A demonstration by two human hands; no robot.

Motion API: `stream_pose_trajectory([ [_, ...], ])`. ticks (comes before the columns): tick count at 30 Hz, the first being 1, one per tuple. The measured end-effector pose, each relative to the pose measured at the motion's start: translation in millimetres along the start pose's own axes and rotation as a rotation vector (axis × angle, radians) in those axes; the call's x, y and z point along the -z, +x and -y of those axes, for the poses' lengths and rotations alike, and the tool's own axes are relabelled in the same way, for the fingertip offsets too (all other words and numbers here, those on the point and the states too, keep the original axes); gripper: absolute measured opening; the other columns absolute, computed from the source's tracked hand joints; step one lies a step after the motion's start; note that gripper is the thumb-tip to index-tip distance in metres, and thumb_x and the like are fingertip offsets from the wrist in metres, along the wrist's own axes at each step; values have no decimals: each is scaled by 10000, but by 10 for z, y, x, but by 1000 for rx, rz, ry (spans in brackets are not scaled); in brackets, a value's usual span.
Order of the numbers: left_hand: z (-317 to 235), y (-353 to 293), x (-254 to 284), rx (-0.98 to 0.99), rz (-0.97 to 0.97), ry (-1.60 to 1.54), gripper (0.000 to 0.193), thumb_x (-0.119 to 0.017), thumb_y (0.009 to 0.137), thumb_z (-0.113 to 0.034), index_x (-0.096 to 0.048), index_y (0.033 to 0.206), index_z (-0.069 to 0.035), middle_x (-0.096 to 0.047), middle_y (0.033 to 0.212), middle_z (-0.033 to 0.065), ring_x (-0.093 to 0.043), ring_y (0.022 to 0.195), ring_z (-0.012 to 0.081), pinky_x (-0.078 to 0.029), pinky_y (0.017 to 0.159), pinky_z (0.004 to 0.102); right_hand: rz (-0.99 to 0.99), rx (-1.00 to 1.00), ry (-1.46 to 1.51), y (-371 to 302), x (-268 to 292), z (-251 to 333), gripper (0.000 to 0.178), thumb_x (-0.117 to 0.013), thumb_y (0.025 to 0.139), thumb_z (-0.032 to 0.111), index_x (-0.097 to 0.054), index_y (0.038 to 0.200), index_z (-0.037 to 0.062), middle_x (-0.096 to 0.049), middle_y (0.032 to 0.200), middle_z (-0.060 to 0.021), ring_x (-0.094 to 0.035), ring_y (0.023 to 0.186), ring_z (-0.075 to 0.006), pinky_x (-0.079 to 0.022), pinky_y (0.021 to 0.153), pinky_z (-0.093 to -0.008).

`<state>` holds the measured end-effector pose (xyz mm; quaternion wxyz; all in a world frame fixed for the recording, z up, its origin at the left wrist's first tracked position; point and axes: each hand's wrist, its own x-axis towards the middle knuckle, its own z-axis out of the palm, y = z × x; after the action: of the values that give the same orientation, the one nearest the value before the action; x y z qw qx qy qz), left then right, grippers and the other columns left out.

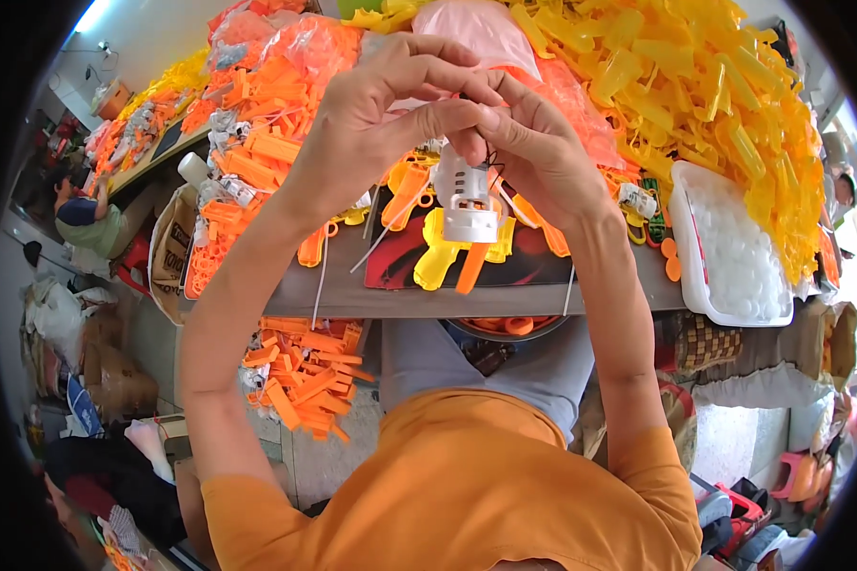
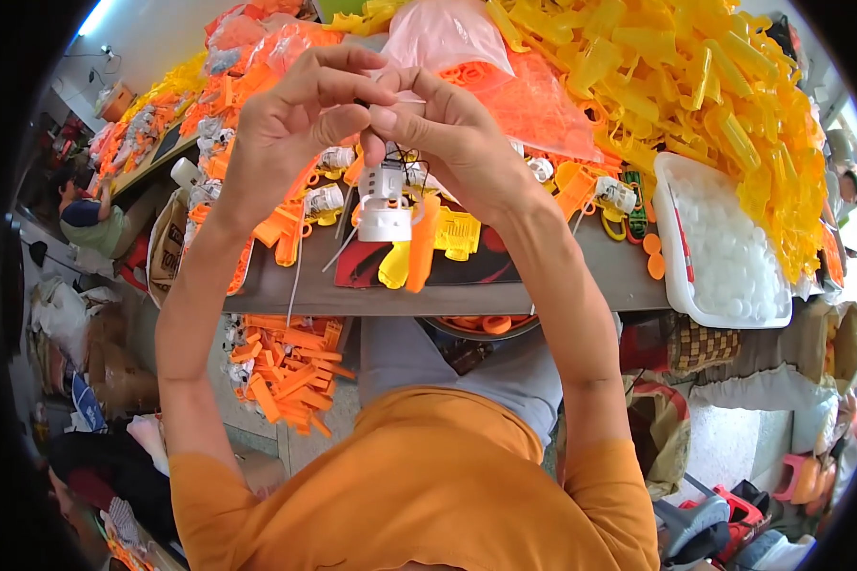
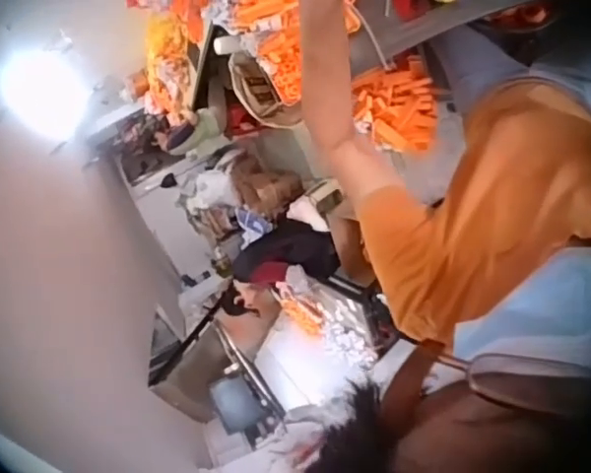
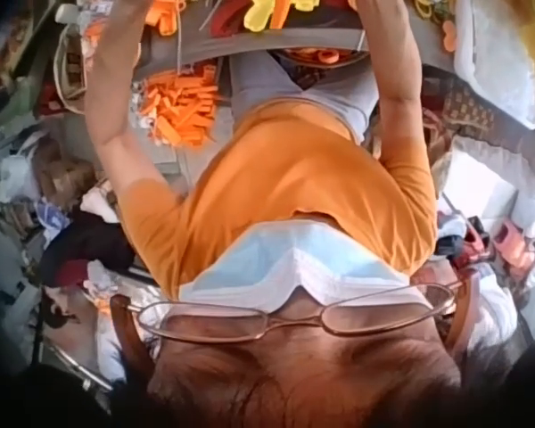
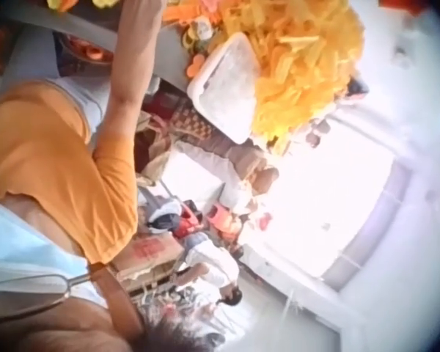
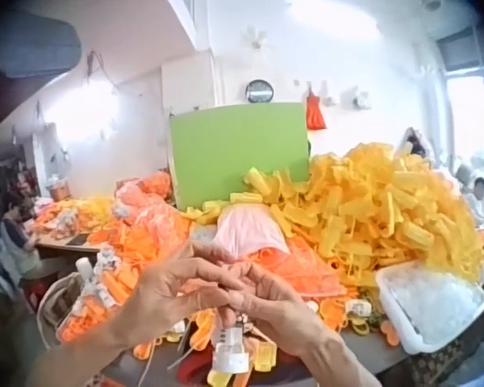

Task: Assembling plastic toy guns by attaching various components and applying labels.

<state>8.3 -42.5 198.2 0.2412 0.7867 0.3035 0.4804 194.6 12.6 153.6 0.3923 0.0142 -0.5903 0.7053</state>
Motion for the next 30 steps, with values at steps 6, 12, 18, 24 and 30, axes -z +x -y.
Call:
stream_pose_trajectory([
  [6,50,-27,2,-109,-46,232,170,-689,929,-132,-708,1060,-24,-560,1278,123,-564,1157,165,-474,961,323,-20,59,30,-220,-82,-158,309,-618,980,251,-529,1193,45,-668,926,-95,-648,911,-192,-523,834,-332],
  [12,223,-18,-231,144,-119,-169,231,-735,877,-196,-706,1055,-51,-649,1083,50,-619,927,160,-483,851,293,-286,107,-47,-433,72,-232,169,-513,1023,139,-632,1002,21,-701,854,-119,-675,857,-193,-549,781,-335],
  [18,1218,-822,-415,72,167,540,489,-767,803,-308,-645,1210,-65,-624,1111,95,-576,1063,270,-427,965,396,-481,-11,-99,-744,698,305,191,-555,1004,162,-623,934,-1,-575,684,-62,-574,841,-182,-461,794,-286],
  [24,1413,-1225,-735,238,321,808,803,-797,722,-424,-514,1370,-44,-491,1328,91,-406,1257,310,-301,1073,456,-135,-496,-815,-532,716,220,181,-644,926,178,-702,931,7,-637,716,-19,-600,631,-83,-480,577,-241],
  [30,1256,-1184,-961,287,86,750,707,-816,686,-225,-537,1302,-22,-488,1170,126,-441,1183,315,-354,1032,440,-20,-457,-1116,-763,678,-897,134,-656,869,114,-687,854,-15,-651,668,-127,-628,575,-226,-491,573,-327],
])
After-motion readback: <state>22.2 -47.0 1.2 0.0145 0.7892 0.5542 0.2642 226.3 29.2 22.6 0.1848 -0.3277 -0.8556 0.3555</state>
